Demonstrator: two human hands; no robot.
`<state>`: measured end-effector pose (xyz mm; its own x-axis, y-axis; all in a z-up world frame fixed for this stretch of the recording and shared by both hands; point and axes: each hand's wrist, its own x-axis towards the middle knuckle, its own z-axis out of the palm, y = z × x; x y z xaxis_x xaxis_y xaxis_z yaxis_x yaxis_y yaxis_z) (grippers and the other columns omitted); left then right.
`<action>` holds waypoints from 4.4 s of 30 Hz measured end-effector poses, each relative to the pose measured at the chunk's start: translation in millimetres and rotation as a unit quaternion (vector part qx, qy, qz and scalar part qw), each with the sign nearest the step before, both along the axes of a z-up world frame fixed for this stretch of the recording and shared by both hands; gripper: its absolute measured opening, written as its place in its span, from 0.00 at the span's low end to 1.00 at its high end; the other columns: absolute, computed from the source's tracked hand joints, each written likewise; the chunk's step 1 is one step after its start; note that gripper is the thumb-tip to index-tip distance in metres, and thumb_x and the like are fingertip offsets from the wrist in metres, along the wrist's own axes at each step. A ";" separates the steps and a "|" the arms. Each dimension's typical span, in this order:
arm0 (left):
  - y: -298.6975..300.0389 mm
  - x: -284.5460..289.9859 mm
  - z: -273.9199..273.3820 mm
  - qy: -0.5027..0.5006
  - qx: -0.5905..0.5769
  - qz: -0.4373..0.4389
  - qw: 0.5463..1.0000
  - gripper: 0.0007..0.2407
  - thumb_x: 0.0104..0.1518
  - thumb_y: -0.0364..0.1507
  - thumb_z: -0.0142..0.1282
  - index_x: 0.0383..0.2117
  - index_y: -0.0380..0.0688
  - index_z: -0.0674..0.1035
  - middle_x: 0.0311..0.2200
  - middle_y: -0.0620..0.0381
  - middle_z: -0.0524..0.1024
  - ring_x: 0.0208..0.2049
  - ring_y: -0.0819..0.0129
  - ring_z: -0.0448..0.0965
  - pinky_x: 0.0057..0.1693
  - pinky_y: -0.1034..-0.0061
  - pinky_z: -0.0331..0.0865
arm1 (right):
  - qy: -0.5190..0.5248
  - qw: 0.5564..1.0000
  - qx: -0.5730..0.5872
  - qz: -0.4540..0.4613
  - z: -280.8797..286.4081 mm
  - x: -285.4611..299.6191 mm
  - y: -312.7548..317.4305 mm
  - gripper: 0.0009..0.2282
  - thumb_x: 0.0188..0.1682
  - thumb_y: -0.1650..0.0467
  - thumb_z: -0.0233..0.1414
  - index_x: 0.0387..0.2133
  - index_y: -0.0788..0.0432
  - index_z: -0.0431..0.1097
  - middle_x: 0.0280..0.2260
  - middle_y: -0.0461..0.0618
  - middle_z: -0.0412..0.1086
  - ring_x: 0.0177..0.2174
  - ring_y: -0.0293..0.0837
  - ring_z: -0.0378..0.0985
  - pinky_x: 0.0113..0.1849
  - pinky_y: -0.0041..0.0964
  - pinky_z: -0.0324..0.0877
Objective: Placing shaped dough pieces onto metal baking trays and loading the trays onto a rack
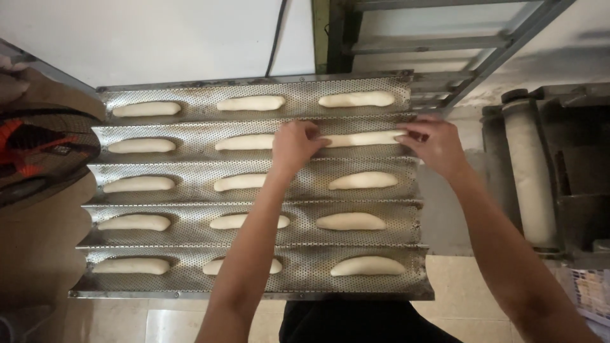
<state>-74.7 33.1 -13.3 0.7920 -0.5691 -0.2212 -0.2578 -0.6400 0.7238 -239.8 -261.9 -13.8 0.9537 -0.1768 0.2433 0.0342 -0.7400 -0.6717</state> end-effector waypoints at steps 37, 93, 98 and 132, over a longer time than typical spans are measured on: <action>1.3 -105.5 66.6 0.222 -0.254 0.019 0.941 0.17 0.52 0.34 0.70 0.45 0.37 0.84 0.42 0.39 0.83 0.40 0.56 0.85 0.44 0.67 0.82 | 0.114 0.979 0.142 0.090 47.5 -50.5 80.6 0.19 0.46 0.70 0.62 0.50 0.64 0.75 0.47 0.66 0.75 0.44 0.61 0.78 0.48 0.55 0.73; 62.3 -161.8 55.3 0.180 -0.303 -0.058 0.934 0.12 0.60 0.33 0.63 0.46 0.44 0.85 0.43 0.44 0.84 0.47 0.63 0.79 0.50 0.66 0.77 | 0.145 0.918 0.370 -0.002 59.2 -131.5 131.4 0.21 0.50 0.66 0.59 0.55 0.61 0.72 0.53 0.56 0.72 0.52 0.48 0.73 0.54 0.45 0.66; 75.4 -162.3 46.1 0.076 -0.129 -0.060 0.987 0.14 0.57 0.38 0.63 0.46 0.50 0.85 0.44 0.53 0.85 0.49 0.47 0.82 0.57 0.55 0.74 | 0.184 0.977 0.105 -0.028 40.4 -138.7 102.7 0.13 0.49 0.61 0.62 0.47 0.44 0.81 0.32 0.55 0.80 0.17 0.40 0.72 0.30 0.35 0.71; 73.3 -275.3 48.4 0.174 -0.109 0.009 0.979 0.25 0.65 0.51 0.41 0.35 0.44 0.84 0.34 0.42 0.84 0.45 0.36 0.81 0.50 0.48 0.73 | 0.068 0.978 -0.063 0.185 52.7 -189.6 177.9 0.15 0.42 0.63 0.66 0.41 0.54 0.78 0.43 0.53 0.74 0.45 0.58 0.78 0.47 0.47 0.73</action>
